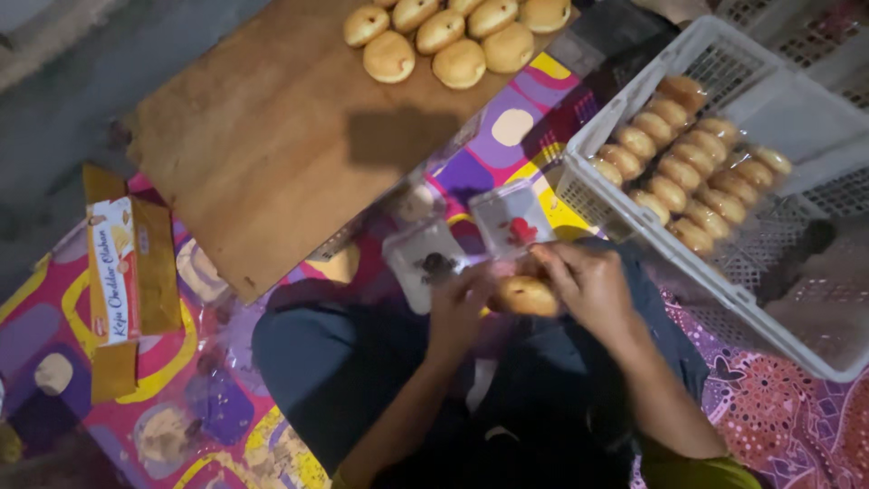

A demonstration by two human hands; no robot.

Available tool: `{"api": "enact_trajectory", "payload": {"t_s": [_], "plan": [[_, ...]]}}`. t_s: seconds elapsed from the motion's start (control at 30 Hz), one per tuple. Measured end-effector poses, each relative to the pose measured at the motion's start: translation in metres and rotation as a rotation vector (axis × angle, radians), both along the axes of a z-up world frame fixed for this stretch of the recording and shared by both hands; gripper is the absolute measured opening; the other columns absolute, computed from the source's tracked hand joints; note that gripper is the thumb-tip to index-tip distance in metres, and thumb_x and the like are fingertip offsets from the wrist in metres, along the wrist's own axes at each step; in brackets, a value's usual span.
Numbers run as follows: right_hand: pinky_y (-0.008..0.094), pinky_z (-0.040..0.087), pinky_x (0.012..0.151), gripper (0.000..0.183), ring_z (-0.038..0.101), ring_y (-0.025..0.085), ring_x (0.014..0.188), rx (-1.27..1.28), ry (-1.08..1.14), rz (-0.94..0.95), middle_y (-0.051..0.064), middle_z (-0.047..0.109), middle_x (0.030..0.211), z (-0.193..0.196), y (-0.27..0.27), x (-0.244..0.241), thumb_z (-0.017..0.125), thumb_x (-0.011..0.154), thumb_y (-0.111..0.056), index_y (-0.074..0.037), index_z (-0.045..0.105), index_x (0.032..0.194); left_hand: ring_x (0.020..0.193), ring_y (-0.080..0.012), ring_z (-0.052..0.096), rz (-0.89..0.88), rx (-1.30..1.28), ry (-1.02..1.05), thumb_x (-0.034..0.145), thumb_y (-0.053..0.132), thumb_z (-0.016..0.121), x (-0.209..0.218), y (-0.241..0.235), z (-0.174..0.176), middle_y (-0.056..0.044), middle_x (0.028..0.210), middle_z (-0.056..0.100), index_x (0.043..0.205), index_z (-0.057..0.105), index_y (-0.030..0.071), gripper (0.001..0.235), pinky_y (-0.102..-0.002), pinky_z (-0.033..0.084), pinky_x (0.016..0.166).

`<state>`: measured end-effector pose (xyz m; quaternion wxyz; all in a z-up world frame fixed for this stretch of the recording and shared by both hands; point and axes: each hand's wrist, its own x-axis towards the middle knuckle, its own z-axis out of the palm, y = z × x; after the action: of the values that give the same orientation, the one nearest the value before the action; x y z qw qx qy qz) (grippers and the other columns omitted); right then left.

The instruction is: The person sits on the floor and repeatedly picks up small round buns from a wooden board. They place each bun into a clear plastic bag and then arrange the packaged buns into a white plastic crate.

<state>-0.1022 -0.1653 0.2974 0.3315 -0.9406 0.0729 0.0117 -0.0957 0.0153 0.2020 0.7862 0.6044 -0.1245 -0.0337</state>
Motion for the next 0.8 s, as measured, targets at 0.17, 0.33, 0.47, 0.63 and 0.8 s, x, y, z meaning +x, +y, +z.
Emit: {"api": "enact_trajectory", "payload": {"t_s": [0.17,0.33,0.47,0.63,0.8], "plan": [[0.04,0.053,0.078,0.038,0.067,0.028,0.092,-0.284,-0.615,0.576,0.01,0.067,0.102,0.037,0.0,-0.021,0.074,0.077,-0.016,-0.007,0.075,0.114,0.1,-0.0178,0.075,-0.192,-0.111,0.271,0.108,0.015,0.054,-0.006,0.014,0.013,-0.014,0.108,0.08,0.116,0.075,-0.004,0.03,-0.031,0.057,0.088],[0.041,0.047,0.069,0.02,0.065,0.026,0.082,-0.489,-0.623,0.777,0.006,0.066,0.088,0.021,-0.029,-0.033,0.078,0.075,-0.022,-0.009,0.073,0.089,0.083,-0.0261,0.072,-0.507,0.76,0.044,0.103,0.023,0.055,-0.036,0.026,0.067,-0.019,0.089,0.075,0.114,0.072,0.006,0.027,-0.037,0.054,0.071],[0.044,0.048,0.093,0.023,0.068,0.023,0.109,-0.501,-0.099,0.192,0.002,0.071,0.106,0.006,-0.098,-0.041,0.08,0.089,-0.036,-0.018,0.07,0.099,0.084,-0.0305,0.077,-0.371,0.726,0.05,0.102,0.023,0.049,-0.026,0.072,0.133,-0.013,0.097,0.078,0.121,0.072,0.015,0.031,-0.038,0.059,0.075],[0.064,0.009,0.12,0.114,0.021,0.031,0.154,-0.729,0.342,0.312,0.012,0.015,0.171,-0.026,-0.096,-0.071,0.088,0.067,-0.04,-0.026,0.023,0.159,0.125,-0.0327,0.063,-0.536,0.803,-0.245,0.102,0.027,0.052,-0.008,0.092,0.167,-0.006,0.124,0.074,0.113,0.069,0.02,0.021,-0.047,0.044,0.101],[0.056,0.027,0.12,0.077,0.056,0.029,0.137,0.027,0.226,0.692,0.007,0.064,0.136,-0.04,-0.063,-0.094,0.091,0.075,-0.053,-0.016,0.061,0.135,0.155,-0.0499,0.018,-0.933,0.649,-0.897,0.1,0.033,0.059,0.002,0.011,0.1,-0.012,0.16,0.046,0.098,0.076,0.024,0.019,-0.068,-0.004,0.118]]}}
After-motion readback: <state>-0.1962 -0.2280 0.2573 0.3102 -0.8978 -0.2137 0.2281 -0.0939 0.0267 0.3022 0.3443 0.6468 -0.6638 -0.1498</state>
